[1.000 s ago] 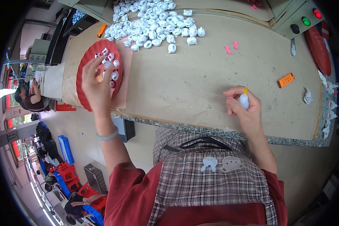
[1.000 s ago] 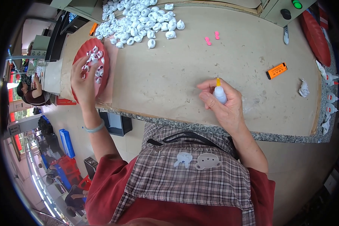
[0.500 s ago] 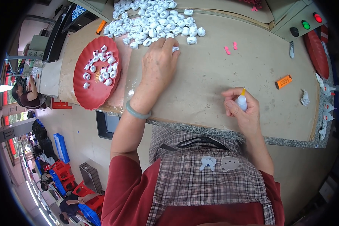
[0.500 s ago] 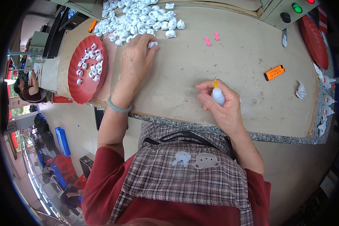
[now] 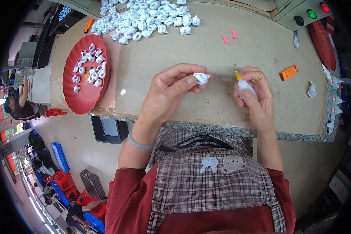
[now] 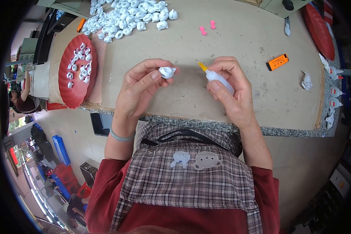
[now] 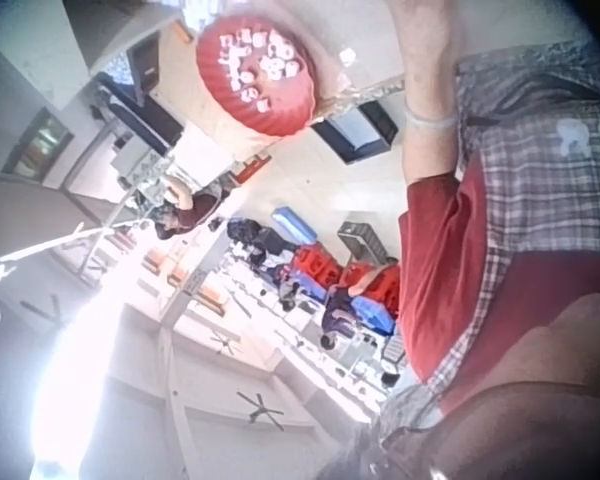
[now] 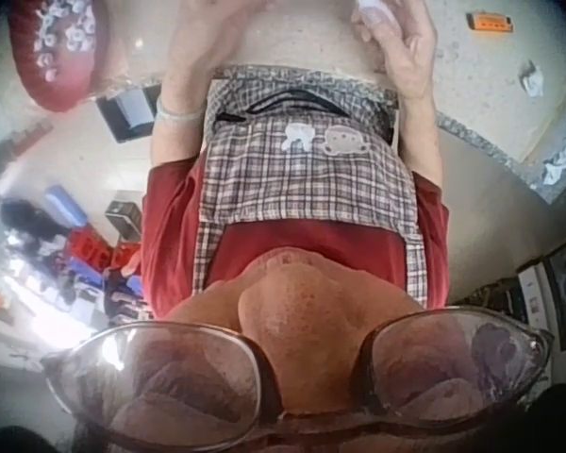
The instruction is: The person applies glue from a bottle to small plastic toy cat heads and attaches pink plastic bows to them by hand.
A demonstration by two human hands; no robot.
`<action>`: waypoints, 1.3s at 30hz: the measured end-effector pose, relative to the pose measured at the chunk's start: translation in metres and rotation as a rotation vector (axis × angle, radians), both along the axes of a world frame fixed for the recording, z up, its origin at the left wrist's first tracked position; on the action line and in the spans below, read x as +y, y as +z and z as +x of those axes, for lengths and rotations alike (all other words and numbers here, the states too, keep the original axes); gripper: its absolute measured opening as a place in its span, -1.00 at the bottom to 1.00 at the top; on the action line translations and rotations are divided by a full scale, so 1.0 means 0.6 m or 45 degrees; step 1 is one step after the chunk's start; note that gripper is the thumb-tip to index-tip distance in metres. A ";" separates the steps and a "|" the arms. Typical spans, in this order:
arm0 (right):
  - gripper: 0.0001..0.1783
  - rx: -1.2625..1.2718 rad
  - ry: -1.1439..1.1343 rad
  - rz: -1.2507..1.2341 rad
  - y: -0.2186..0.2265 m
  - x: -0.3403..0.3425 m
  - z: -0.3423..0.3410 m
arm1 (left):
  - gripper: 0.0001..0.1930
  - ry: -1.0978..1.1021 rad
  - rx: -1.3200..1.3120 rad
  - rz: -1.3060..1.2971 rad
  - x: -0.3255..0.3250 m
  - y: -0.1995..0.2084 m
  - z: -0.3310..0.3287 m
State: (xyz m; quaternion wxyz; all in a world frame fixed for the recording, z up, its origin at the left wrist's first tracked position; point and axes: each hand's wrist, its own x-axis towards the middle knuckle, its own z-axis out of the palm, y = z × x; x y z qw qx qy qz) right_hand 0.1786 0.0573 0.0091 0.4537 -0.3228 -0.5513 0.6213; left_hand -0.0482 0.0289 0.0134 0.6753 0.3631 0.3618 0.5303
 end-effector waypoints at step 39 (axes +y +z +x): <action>-0.60 -0.104 -0.375 0.484 0.022 -0.009 -0.002 | -0.70 -0.035 -0.261 -0.174 -0.021 -0.009 0.032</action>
